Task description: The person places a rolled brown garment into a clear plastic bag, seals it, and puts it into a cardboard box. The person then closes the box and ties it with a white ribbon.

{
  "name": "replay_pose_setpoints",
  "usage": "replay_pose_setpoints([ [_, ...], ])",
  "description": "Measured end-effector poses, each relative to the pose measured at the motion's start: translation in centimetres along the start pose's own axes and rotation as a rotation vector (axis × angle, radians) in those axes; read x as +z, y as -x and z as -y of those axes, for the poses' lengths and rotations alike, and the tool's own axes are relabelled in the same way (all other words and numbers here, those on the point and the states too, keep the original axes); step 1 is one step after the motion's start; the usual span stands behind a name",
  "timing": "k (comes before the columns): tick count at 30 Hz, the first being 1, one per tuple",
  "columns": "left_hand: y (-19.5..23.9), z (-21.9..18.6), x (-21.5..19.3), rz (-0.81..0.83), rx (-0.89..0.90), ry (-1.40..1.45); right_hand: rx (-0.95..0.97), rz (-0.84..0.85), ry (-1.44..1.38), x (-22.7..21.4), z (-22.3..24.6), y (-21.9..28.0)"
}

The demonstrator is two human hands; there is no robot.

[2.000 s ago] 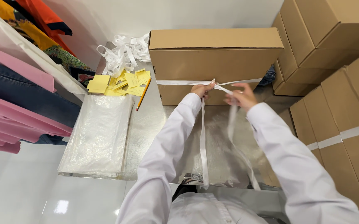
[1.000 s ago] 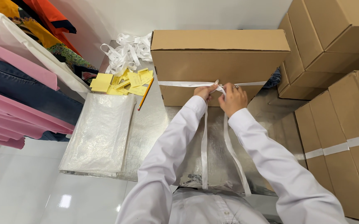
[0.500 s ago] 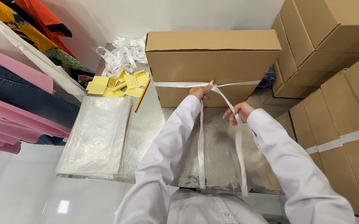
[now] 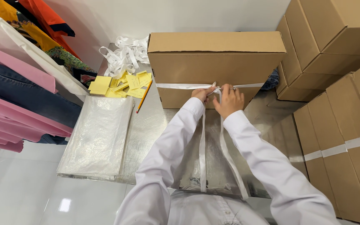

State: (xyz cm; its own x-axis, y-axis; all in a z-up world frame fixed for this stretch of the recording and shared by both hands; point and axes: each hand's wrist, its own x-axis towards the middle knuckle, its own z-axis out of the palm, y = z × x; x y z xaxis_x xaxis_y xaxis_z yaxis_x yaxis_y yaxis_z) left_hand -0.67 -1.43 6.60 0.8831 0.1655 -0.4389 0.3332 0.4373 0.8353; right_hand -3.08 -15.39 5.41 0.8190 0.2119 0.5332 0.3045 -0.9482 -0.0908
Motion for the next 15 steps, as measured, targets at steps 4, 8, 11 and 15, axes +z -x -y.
replay_pose_setpoints([
  [4, -1.5, 1.0, -0.1, -0.007, 0.011, 0.026, -0.082, -0.089, -0.010, 0.7, -0.7, 0.1],
  [8, -4.1, 2.7, -0.7, -0.003, 0.017, 0.013, 0.094, 0.124, -0.515, 0.7, -2.9, -0.3],
  [11, -1.9, 1.1, -0.4, -0.005, 0.017, 0.022, 0.306, 0.152, -0.985, 2.4, -5.0, -0.5],
  [15, -1.6, 1.0, -0.4, -0.015, 0.018, 0.040, 0.236, 0.095, -0.738, -2.9, -2.2, -0.3],
])
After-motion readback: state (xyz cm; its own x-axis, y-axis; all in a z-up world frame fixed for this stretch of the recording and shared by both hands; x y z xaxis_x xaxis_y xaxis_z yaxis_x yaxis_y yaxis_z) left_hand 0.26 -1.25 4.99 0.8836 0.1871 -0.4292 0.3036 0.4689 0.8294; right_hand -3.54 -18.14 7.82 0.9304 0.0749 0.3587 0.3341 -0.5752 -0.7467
